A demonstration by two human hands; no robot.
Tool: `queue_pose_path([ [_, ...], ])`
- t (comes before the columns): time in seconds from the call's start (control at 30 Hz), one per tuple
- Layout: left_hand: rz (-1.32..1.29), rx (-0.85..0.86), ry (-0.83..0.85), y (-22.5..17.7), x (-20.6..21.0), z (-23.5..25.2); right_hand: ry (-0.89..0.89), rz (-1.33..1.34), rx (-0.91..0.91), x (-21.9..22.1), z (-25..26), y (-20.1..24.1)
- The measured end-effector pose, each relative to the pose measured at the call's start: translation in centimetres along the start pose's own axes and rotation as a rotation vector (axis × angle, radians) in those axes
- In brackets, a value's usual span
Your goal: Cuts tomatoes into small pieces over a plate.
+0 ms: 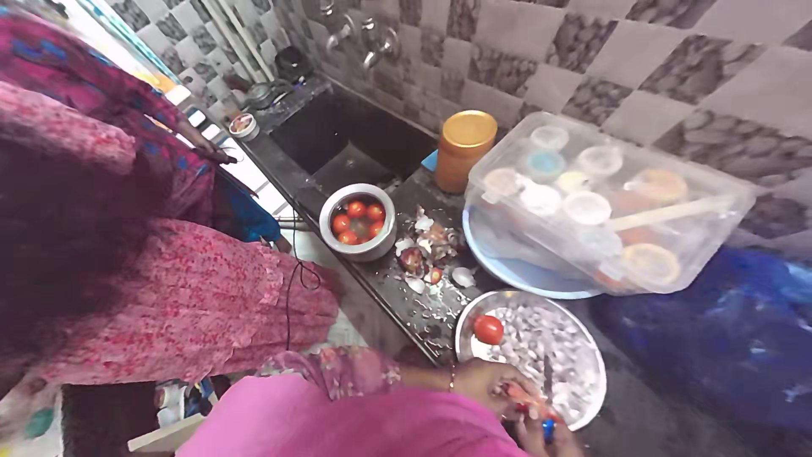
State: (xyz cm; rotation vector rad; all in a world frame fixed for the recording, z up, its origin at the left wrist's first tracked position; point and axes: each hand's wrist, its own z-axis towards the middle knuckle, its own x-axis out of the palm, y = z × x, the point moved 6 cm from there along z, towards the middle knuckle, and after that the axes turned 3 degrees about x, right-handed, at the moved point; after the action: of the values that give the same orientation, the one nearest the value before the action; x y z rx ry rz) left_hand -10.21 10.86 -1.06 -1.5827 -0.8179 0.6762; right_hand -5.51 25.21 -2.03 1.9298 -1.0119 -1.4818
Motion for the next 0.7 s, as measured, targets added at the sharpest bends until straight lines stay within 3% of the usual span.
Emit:
queue_pose_path([
  [0.4, -0.009, 0.071, -0.026, 0.5, -0.2, 0.9, 0.054, -0.056, 0.065, 0.1, 0.5, 1.3],
  [0.53, -0.024, 0.015, -0.002, 0.7, -0.4, 1.0, 0.04, -0.033, 0.078, 0.2, 0.8, 0.7],
  [0.7, -0.025, 0.022, -0.046, 1.3, -0.7, 1.2, 0.114, 0.062, 0.006, -0.1, 1.0, 1.0],
])
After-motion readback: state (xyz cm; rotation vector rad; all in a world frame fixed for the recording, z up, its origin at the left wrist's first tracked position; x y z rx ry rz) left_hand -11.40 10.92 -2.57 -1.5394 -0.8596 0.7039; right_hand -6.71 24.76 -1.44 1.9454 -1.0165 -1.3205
